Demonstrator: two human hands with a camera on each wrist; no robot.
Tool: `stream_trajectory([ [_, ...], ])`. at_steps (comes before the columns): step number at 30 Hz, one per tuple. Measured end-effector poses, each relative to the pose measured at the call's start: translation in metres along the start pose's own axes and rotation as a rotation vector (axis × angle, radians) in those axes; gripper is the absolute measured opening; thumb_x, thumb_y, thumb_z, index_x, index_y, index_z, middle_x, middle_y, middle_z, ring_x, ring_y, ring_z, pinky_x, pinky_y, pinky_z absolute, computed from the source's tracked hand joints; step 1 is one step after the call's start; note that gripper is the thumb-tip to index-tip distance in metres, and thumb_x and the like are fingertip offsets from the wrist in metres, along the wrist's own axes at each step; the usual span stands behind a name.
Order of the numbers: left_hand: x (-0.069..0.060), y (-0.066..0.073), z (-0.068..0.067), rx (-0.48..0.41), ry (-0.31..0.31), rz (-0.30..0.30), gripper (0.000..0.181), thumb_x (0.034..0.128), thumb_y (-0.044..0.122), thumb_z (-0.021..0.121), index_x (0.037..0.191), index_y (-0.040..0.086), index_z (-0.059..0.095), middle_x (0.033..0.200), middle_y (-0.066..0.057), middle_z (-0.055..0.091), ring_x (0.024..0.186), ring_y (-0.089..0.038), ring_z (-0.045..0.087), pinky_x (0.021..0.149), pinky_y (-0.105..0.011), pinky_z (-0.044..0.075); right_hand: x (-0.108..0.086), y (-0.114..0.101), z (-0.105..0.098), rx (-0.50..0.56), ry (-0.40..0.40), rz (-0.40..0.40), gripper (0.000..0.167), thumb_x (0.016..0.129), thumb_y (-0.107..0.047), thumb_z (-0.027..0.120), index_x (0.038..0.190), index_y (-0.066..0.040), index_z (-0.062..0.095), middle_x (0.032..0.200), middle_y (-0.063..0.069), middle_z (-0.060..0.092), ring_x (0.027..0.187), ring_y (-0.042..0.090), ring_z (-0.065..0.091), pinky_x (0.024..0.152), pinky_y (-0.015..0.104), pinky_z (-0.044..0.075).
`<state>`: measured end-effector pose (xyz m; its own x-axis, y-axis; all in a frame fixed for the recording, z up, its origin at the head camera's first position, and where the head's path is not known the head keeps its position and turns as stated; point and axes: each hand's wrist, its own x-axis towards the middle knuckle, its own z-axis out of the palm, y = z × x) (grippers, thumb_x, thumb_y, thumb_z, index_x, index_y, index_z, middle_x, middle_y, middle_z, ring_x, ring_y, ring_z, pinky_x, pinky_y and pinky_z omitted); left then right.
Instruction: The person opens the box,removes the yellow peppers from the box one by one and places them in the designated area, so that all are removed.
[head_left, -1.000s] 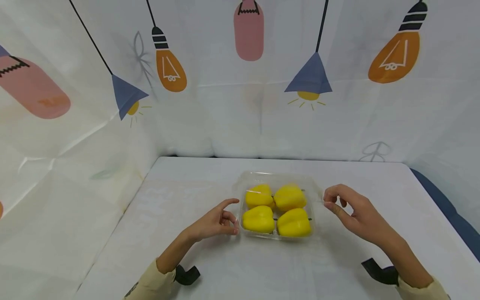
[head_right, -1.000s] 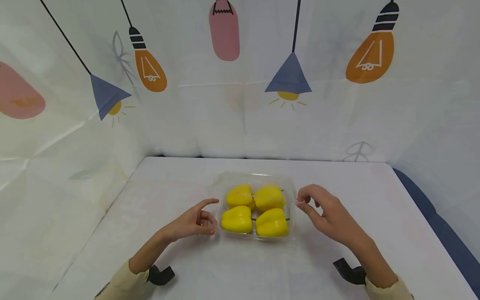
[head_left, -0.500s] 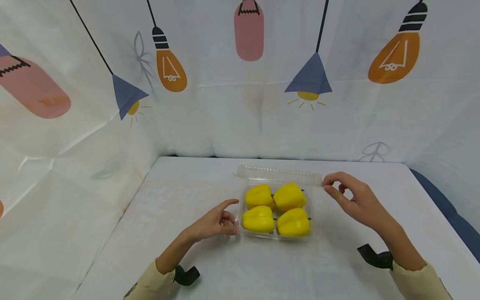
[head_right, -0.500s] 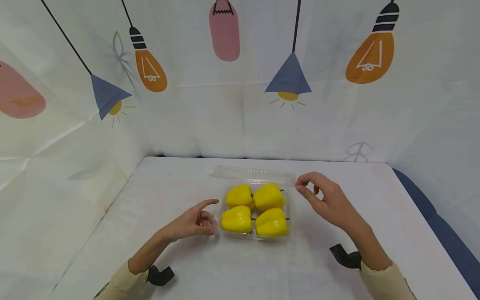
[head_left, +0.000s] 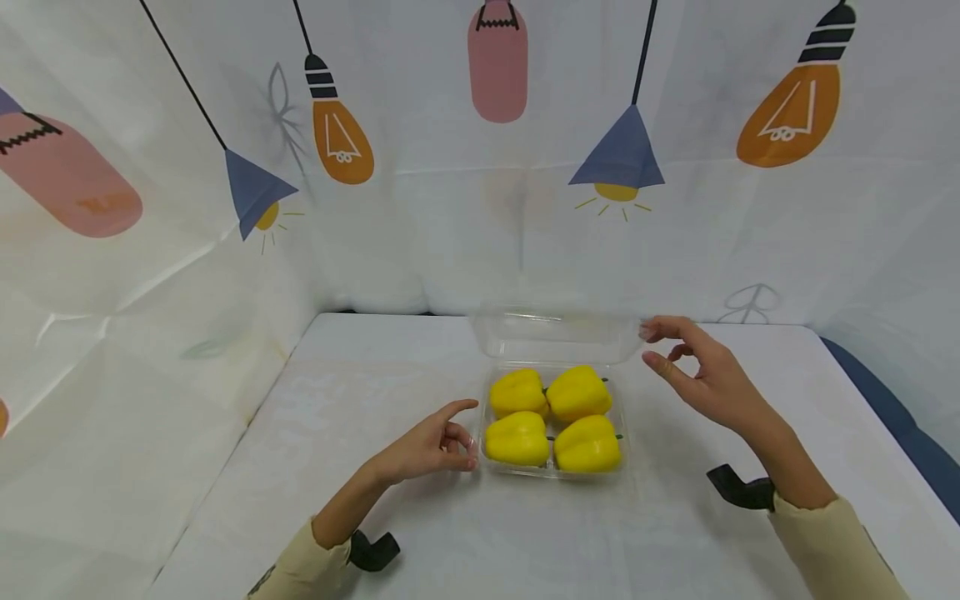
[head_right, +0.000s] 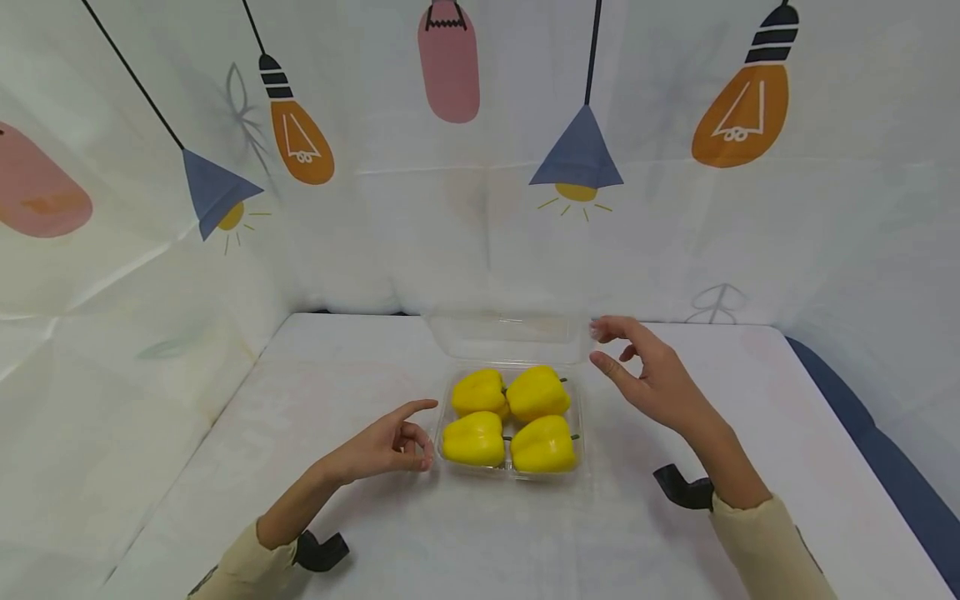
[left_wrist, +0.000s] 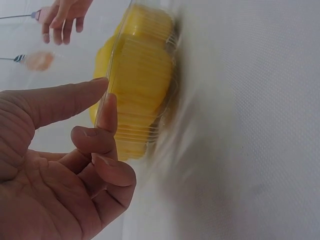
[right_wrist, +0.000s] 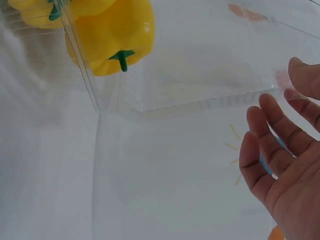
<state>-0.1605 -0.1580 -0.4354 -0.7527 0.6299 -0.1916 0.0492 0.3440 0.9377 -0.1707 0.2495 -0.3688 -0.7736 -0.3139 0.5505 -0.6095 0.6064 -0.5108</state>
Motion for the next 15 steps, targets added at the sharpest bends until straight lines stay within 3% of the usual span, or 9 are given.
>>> stream_trajectory([
  [6, 0.001, -0.001, 0.001, 0.005, 0.000, -0.006, 0.086, 0.0876, 0.008, 0.075, 0.154, 0.004, 0.021, 0.094, -0.007, 0.066, 0.071, -0.020, 0.056, 0.070, -0.024, 0.050, 0.004, 0.009, 0.008, 0.027, -0.043, 0.056, 0.084, 0.088, -0.002, 0.073, 0.155, -0.022, 0.026, 0.129, 0.011, 0.056, 0.112, 0.012, 0.052, 0.088, 0.010, 0.041],
  [10, 0.001, -0.002, 0.001, 0.003, 0.001, -0.005, 0.085, 0.0875, 0.008, 0.075, 0.154, 0.004, 0.022, 0.094, -0.008, 0.067, 0.070, -0.018, 0.056, 0.070, -0.025, 0.050, 0.006, 0.014, 0.014, 0.063, -0.057, 0.065, 0.102, 0.085, -0.001, 0.075, 0.158, -0.026, 0.010, 0.139, 0.013, 0.050, 0.116, 0.024, 0.055, 0.090, 0.010, 0.041],
  [15, 0.000, 0.000, 0.001, 0.014, 0.003, -0.008, 0.085, 0.0877, 0.009, 0.075, 0.154, 0.004, 0.021, 0.094, -0.007, 0.067, 0.071, -0.018, 0.056, 0.070, -0.025, 0.050, 0.008, 0.021, 0.021, 0.086, -0.078, 0.059, 0.109, 0.085, -0.001, 0.076, 0.159, -0.026, 0.000, 0.148, 0.014, 0.042, 0.121, 0.035, 0.054, 0.090, 0.011, 0.042],
])
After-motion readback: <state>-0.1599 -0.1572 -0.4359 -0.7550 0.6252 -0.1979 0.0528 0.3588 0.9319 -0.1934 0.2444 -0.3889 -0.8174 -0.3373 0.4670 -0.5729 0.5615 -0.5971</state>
